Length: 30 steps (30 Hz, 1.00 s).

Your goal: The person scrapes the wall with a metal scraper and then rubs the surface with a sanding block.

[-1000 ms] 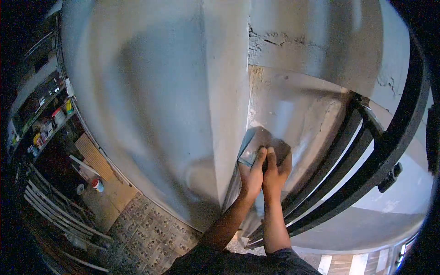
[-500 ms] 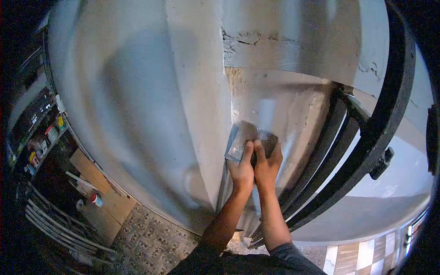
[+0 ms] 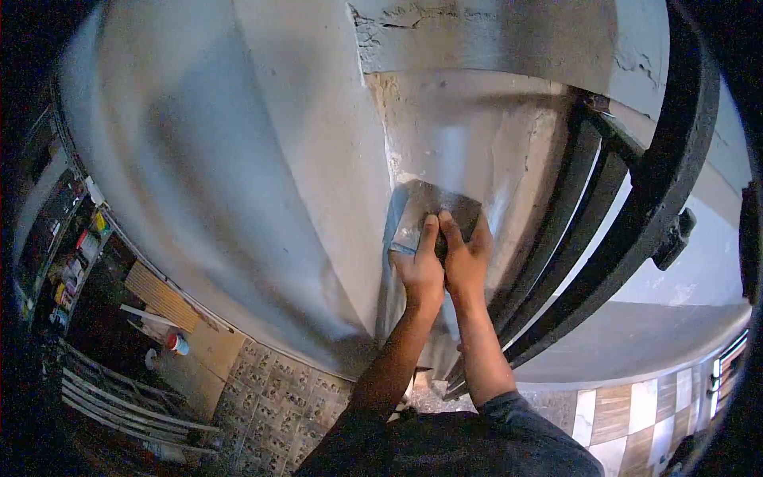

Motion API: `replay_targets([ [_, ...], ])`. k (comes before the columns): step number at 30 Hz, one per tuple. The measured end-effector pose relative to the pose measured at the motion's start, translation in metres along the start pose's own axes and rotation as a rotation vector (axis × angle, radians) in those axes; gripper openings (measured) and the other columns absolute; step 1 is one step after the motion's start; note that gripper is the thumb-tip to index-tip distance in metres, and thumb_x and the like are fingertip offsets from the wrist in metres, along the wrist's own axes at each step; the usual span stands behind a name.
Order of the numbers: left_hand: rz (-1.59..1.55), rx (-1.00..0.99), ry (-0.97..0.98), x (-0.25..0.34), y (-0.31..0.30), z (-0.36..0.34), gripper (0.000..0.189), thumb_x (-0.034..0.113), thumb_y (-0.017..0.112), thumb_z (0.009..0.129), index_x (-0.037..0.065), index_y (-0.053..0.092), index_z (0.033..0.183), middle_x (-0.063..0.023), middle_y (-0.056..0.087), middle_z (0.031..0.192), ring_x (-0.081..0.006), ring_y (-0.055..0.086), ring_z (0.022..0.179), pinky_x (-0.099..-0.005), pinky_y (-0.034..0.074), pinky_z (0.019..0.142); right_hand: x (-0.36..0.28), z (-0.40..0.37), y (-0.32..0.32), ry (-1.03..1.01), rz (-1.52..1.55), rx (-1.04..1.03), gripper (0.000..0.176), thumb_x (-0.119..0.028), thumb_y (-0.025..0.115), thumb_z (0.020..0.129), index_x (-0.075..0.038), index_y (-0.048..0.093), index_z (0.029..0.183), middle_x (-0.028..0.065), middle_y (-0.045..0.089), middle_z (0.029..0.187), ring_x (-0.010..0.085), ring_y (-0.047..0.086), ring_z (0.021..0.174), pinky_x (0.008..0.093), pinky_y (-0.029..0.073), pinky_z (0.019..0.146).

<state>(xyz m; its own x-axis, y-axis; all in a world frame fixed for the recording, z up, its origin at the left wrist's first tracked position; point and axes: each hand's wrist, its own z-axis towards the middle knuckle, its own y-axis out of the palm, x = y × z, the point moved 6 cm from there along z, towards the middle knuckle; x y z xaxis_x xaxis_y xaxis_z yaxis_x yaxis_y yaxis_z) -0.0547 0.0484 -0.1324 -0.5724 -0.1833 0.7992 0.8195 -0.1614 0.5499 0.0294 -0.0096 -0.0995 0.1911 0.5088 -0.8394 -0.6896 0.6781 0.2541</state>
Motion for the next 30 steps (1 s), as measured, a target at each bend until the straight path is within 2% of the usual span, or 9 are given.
replay_targets([
  [6, 0.024, 0.025, 0.116, 0.008, 0.003, -0.004, 0.037, 0.015, 0.065, 0.083, -0.005, 0.055, 0.112, -0.0130, 0.059, 0.110, -0.0217, 0.055, 0.099, -0.0330, 0.042, 0.088, 0.023, 0.002, -0.001, 0.001, 0.080, 0.023, 0.023, -0.012, 0.060, 0.085, 0.003, 0.055, 0.102, 0.0110, 0.061, 0.094, 0.0188, 0.057, 0.084, 0.0302, 0.045, 0.077],
  [8, 0.044, -0.024, 0.096, 0.013, 0.001, 0.005, 0.038, 0.015, 0.066, 0.083, -0.005, 0.054, 0.113, -0.0132, 0.058, 0.111, -0.0218, 0.054, 0.100, -0.0333, 0.041, 0.088, 0.005, 0.012, 0.008, -0.054, -0.089, 0.030, 0.023, -0.012, 0.059, 0.085, 0.003, 0.055, 0.102, 0.0112, 0.061, 0.093, 0.0183, 0.056, 0.084, 0.0298, 0.045, 0.076],
  [11, -0.025, -0.108, 0.125, 0.017, 0.006, 0.006, 0.041, 0.016, 0.066, 0.082, -0.002, 0.053, 0.116, -0.0114, 0.057, 0.114, -0.0207, 0.053, 0.101, -0.0330, 0.040, 0.090, 0.007, 0.005, 0.005, -0.017, 0.009, 0.028, 0.022, -0.012, 0.059, 0.085, 0.003, 0.055, 0.101, 0.0113, 0.061, 0.090, 0.0190, 0.056, 0.082, 0.0306, 0.045, 0.075],
  [19, 0.057, -0.013, 0.019, 0.014, 0.009, -0.010, 0.042, 0.016, 0.066, 0.082, -0.002, 0.052, 0.117, -0.0117, 0.057, 0.115, -0.0215, 0.053, 0.103, -0.0325, 0.041, 0.090, 0.016, 0.005, -0.003, 0.067, 0.061, 0.002, 0.020, -0.012, 0.060, 0.084, 0.001, 0.057, 0.099, 0.0086, 0.061, 0.089, 0.0165, 0.055, 0.081, 0.0292, 0.045, 0.073],
  [21, 0.112, 0.050, 0.106, 0.014, 0.004, -0.013, 0.030, 0.015, 0.063, 0.085, -0.008, 0.057, 0.103, -0.0128, 0.063, 0.100, -0.0188, 0.058, 0.090, -0.0308, 0.045, 0.079, 0.017, -0.002, -0.005, 0.018, 0.072, 0.021, 0.019, -0.011, 0.060, 0.084, 0.000, 0.057, 0.099, 0.0082, 0.061, 0.088, 0.0163, 0.055, 0.080, 0.0295, 0.045, 0.074],
  [24, 0.099, 0.052, 0.170, 0.020, 0.008, -0.010, 0.029, 0.014, 0.063, 0.085, -0.008, 0.058, 0.103, -0.0131, 0.063, 0.100, -0.0190, 0.059, 0.088, -0.0313, 0.046, 0.078, 0.009, 0.003, -0.001, -0.036, 0.071, 0.042, 0.019, -0.011, 0.060, 0.084, 0.001, 0.057, 0.098, 0.0076, 0.061, 0.087, 0.0159, 0.054, 0.080, 0.0291, 0.045, 0.072],
  [26, 0.138, 0.061, 0.167, 0.029, 0.007, -0.007, 0.029, 0.014, 0.063, 0.084, -0.007, 0.058, 0.104, -0.0130, 0.063, 0.100, -0.0192, 0.059, 0.088, -0.0314, 0.046, 0.079, 0.009, 0.005, 0.003, -0.011, 0.083, 0.041, 0.018, -0.011, 0.060, 0.084, 0.001, 0.057, 0.098, 0.0076, 0.061, 0.087, 0.0157, 0.054, 0.080, 0.0287, 0.045, 0.073],
  [28, 0.112, 0.001, 0.063, 0.020, 0.006, -0.004, 0.043, 0.020, 0.068, 0.081, -0.005, 0.053, 0.113, -0.0140, 0.058, 0.113, -0.0225, 0.054, 0.103, -0.0340, 0.041, 0.090, 0.012, 0.004, 0.002, 0.015, 0.095, 0.037, 0.018, -0.011, 0.060, 0.084, 0.001, 0.057, 0.098, 0.0076, 0.061, 0.087, 0.0156, 0.054, 0.080, 0.0284, 0.044, 0.073],
  [30, 0.084, 0.004, 0.046, 0.007, 0.002, -0.009, 0.042, 0.019, 0.068, 0.081, -0.005, 0.053, 0.113, -0.0139, 0.058, 0.113, -0.0224, 0.054, 0.103, -0.0338, 0.041, 0.089, 0.017, -0.003, -0.004, 0.066, 0.059, 0.041, 0.019, -0.012, 0.060, 0.084, 0.001, 0.057, 0.098, 0.0081, 0.061, 0.087, 0.0154, 0.054, 0.082, 0.0281, 0.044, 0.074],
])
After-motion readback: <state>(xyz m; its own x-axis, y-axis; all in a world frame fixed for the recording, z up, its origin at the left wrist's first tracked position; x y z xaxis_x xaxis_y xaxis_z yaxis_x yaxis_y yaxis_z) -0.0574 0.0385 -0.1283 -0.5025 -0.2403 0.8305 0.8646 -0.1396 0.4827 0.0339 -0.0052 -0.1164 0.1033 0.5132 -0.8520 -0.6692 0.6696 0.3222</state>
